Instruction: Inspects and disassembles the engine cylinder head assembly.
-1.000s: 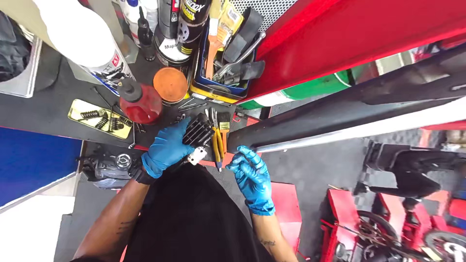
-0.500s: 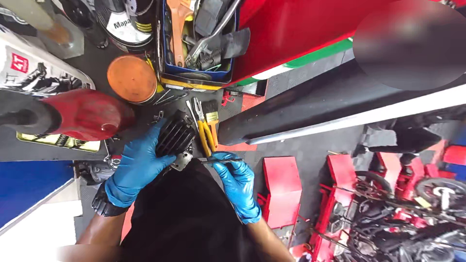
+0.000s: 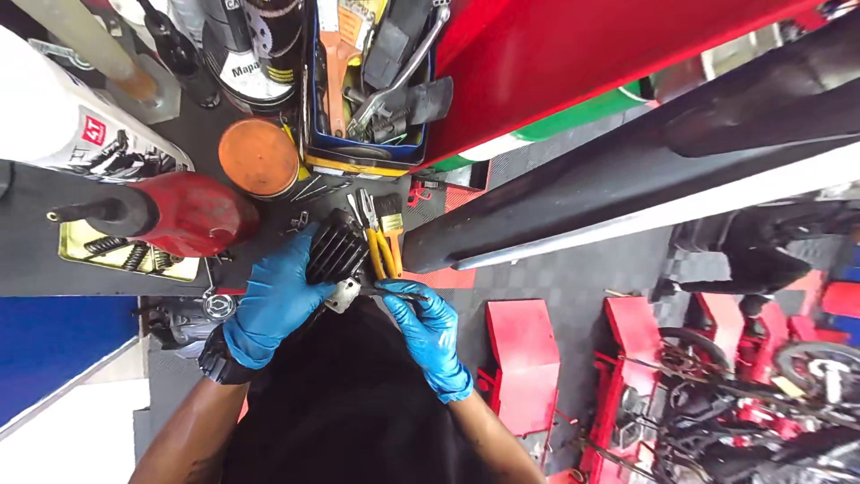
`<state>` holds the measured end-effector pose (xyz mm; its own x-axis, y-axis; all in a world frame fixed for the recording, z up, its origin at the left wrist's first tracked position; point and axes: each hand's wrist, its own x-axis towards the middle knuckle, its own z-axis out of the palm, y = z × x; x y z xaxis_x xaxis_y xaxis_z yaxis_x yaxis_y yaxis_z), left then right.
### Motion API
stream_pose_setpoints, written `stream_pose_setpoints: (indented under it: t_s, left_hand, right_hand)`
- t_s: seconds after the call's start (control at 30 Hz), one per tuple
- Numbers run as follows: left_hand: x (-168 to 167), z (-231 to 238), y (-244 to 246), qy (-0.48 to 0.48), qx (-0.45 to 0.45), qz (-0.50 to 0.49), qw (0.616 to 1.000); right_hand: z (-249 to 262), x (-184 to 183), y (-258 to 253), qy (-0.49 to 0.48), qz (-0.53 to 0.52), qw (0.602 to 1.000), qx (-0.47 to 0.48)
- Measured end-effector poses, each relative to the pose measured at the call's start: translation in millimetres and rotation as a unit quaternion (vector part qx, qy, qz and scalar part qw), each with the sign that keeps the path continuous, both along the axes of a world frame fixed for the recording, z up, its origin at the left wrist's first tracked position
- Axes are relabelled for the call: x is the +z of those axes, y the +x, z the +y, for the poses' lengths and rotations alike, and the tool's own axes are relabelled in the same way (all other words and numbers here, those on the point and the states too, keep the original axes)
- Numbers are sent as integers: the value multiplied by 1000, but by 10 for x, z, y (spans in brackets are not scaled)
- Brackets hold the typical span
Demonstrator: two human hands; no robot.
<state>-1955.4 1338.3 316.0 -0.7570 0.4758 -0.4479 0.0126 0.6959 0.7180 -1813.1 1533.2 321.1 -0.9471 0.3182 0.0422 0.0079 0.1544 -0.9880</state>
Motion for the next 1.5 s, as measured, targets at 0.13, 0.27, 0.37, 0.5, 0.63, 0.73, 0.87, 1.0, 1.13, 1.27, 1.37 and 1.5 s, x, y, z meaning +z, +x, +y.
stream_pose_setpoints:
  t_s: [0.13, 0.27, 0.37, 0.5, 0.63, 0.73, 0.87, 1.0, 1.13, 1.27, 1.37, 1.5]
  left_hand:
    - [6, 26, 1, -2, 3, -5, 1000]
    - [23, 51, 5, -10, 0, 2, 1000]
    - [35, 66, 5, -9, 7, -5, 1000]
    - [53, 78, -7, -18, 0, -13, 1000]
    - [56, 82, -12, -22, 1, -15, 1000]
    - [74, 88, -11, -26, -3, -13, 1000]
    - [72, 100, -27, -37, -6, -25, 999]
    - [70, 101, -26, -27, -1, -29, 999]
    - [81, 103, -35, -29, -5, -33, 999]
    - [92, 102, -39, -31, -6, -35, 999]
    - [95, 104, -36, -28, -5, -32, 999]
    - [100, 104, -37, -29, -2, -38, 999]
  right_hand:
    - [3, -5, -18, 9, 4, 1000, 0]
    - [79, -14, -9, -16, 7, 999, -30]
    - [105, 14, -6, -16, 17, 999, -26]
    - [63, 15, -1, -3, 18, 1000, -9]
    - [66, -5, -8, -6, 13, 1000, -2]
    - [38, 3, -14, 19, 3, 1000, 25]
    - [-24, -39, -31, 77, -1, 996, 53]
    - [-47, -59, -34, 125, -8, 990, 65]
    - [-51, -48, -54, 149, 0, 986, 76]
    - [-66, -57, -75, 162, 6, 983, 87]
    - [-79, -79, -85, 188, -1, 978, 88]
    - [-96, -116, -112, 231, -18, 969, 90]
